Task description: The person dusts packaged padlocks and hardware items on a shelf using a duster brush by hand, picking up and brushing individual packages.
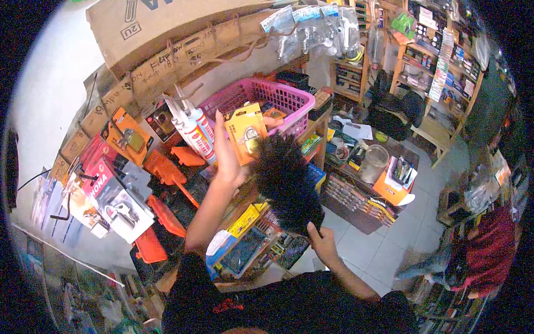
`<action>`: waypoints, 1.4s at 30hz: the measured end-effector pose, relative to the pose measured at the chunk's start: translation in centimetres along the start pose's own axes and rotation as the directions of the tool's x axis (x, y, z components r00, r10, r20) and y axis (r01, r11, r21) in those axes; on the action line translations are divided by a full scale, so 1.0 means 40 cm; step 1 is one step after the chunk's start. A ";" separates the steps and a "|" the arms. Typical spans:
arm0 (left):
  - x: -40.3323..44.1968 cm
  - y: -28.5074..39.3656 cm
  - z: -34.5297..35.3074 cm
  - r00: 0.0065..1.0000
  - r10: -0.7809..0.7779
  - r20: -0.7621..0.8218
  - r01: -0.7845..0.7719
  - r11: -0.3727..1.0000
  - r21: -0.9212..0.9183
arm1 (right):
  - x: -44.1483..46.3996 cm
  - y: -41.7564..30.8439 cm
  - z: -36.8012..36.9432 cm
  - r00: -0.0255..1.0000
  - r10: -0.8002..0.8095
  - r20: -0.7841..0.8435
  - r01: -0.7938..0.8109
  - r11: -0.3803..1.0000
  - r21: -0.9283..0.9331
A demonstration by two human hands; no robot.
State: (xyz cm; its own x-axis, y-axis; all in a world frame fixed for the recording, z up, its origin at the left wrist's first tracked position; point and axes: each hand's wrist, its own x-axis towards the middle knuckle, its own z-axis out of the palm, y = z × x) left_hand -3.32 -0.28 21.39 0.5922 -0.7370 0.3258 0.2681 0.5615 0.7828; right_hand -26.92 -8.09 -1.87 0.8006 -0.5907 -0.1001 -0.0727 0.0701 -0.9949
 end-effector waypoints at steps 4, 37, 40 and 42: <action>-0.005 0.004 0.000 1.000 0.002 0.030 -0.003 0.999 0.036 | -0.014 0.002 -0.016 0.999 0.026 0.029 -0.025 0.999 -0.024; -0.012 -0.021 0.017 0.986 -0.143 -0.083 0.142 0.990 -0.019 | 0.012 -0.097 -0.033 0.986 -0.166 -0.027 0.163 0.983 -0.082; -0.011 -0.020 0.010 0.992 -0.112 -0.057 0.114 0.993 0.021 | 0.015 -0.107 -0.024 0.998 -0.061 -0.006 0.062 0.997 0.038; -0.010 -0.020 0.009 0.995 -0.084 -0.047 0.088 0.993 0.082 | 0.026 -0.100 -0.028 0.996 -0.075 -0.057 0.074 0.997 -0.016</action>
State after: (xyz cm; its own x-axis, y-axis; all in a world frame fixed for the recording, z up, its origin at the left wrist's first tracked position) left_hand -4.03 -0.57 20.83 0.6024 -0.7632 0.2337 0.2562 0.4622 0.8490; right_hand -26.45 -9.87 1.98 0.7689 -0.6389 -0.0263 -0.0230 0.0135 -0.9996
